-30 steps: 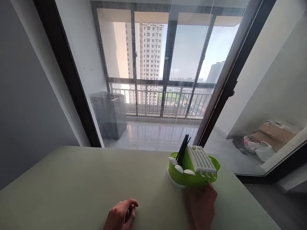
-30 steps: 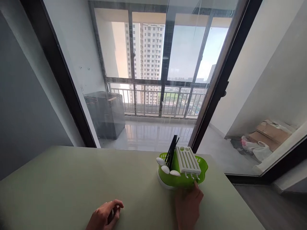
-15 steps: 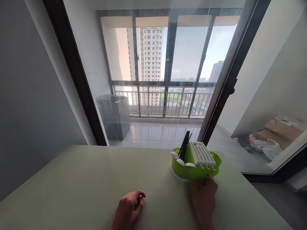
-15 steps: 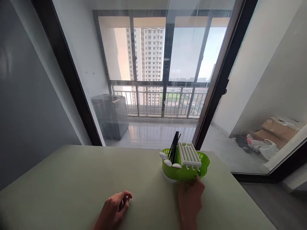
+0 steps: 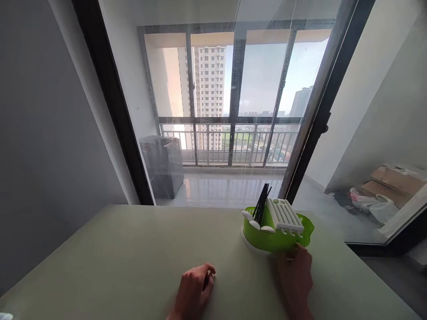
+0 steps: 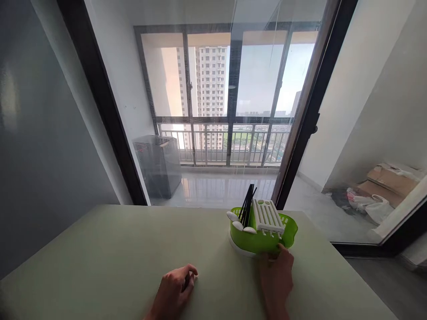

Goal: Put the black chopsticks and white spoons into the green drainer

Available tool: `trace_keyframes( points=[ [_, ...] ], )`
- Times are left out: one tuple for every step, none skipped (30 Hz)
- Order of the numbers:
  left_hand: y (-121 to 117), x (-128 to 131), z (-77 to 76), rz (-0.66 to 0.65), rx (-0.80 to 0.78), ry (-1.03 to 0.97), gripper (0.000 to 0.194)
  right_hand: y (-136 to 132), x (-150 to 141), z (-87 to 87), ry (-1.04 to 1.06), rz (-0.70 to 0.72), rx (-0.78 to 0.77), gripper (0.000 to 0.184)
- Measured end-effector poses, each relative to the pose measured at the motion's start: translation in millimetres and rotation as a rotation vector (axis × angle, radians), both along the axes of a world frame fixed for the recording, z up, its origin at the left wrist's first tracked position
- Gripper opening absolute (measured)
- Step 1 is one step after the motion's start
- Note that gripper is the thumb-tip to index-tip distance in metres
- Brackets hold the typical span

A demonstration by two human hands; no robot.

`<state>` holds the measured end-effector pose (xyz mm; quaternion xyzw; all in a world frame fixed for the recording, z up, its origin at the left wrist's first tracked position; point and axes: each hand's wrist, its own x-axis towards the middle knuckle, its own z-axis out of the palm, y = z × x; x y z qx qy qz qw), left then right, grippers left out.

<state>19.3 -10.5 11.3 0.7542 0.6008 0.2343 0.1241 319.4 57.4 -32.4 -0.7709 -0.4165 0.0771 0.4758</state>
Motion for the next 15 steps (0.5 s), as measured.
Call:
trace_keyframes(
  points=[
    [0.4, 0.3, 0.0, 0.002, -0.005, 0.002, 0.024, -0.7, -1.3, 1.3, -0.023, 0.010, -0.013, 0.054],
    [0.7, 0.5, 0.2, 0.007, -0.013, 0.002, 0.024, -1.9, -3.1, 2.4, -0.036, 0.022, -0.031, 0.053],
    [0.9, 0.7, 0.4, 0.012, -0.022, -0.001, 0.024, -3.5, -5.5, 3.3, -0.039, 0.041, -0.038, 0.052],
    [1.1, 0.9, 0.6, 0.018, -0.031, -0.005, 0.024, -5.6, -8.5, 4.1, -0.031, 0.062, -0.030, 0.051],
    [1.3, 0.9, 0.7, 0.023, -0.039, -0.011, 0.025, -8.2, -12.2, 4.7, -0.021, 0.084, -0.019, 0.050],
    [1.4, 0.9, 0.7, 0.029, -0.045, -0.018, 0.025, -11.3, -16.3, 5.2, -0.011, 0.107, -0.008, 0.049],
    [1.5, 0.8, 0.5, 0.035, -0.049, -0.027, 0.026, -14.6, -20.9, 5.6, -0.003, 0.129, 0.002, 0.048],
    [1.5, 0.6, 0.1, 0.042, -0.052, -0.040, 0.026, -18.2, -25.8, 6.0, 0.001, 0.150, 0.012, 0.047],
    [1.6, 0.3, -0.4, 0.050, -0.053, -0.056, 0.026, -21.8, -30.7, 6.4, 0.000, 0.170, 0.022, 0.046],
    [1.8, -0.1, -1.1, 0.060, -0.053, -0.077, 0.026, -25.4, -35.7, 6.7, -0.001, 0.190, 0.036, 0.045],
    [2.1, -0.7, -1.8, 0.072, -0.051, -0.100, 0.026, -28.9, -40.4, 6.8, -0.001, 0.209, 0.052, 0.045],
    [2.5, -1.4, -2.6, 0.087, -0.047, -0.126, 0.025, -32.3, -45.0, 6.8, 0.002, 0.229, 0.068, 0.044],
    [3.0, -2.2, -3.5, 0.107, -0.039, -0.157, 0.024, -35.7, -49.2, 6.6, 0.008, 0.247, 0.082, 0.043],
    [3.7, -3.2, -4.2, 0.130, -0.027, -0.195, 0.023, -39.2, -53.3, 6.2, 0.018, 0.264, 0.093, 0.043],
    [4.3, -4.3, -4.9, 0.154, -0.013, -0.241, 0.023, -43.1, -57.2, 5.7, 0.031, 0.282, 0.100, 0.042]
  ],
)
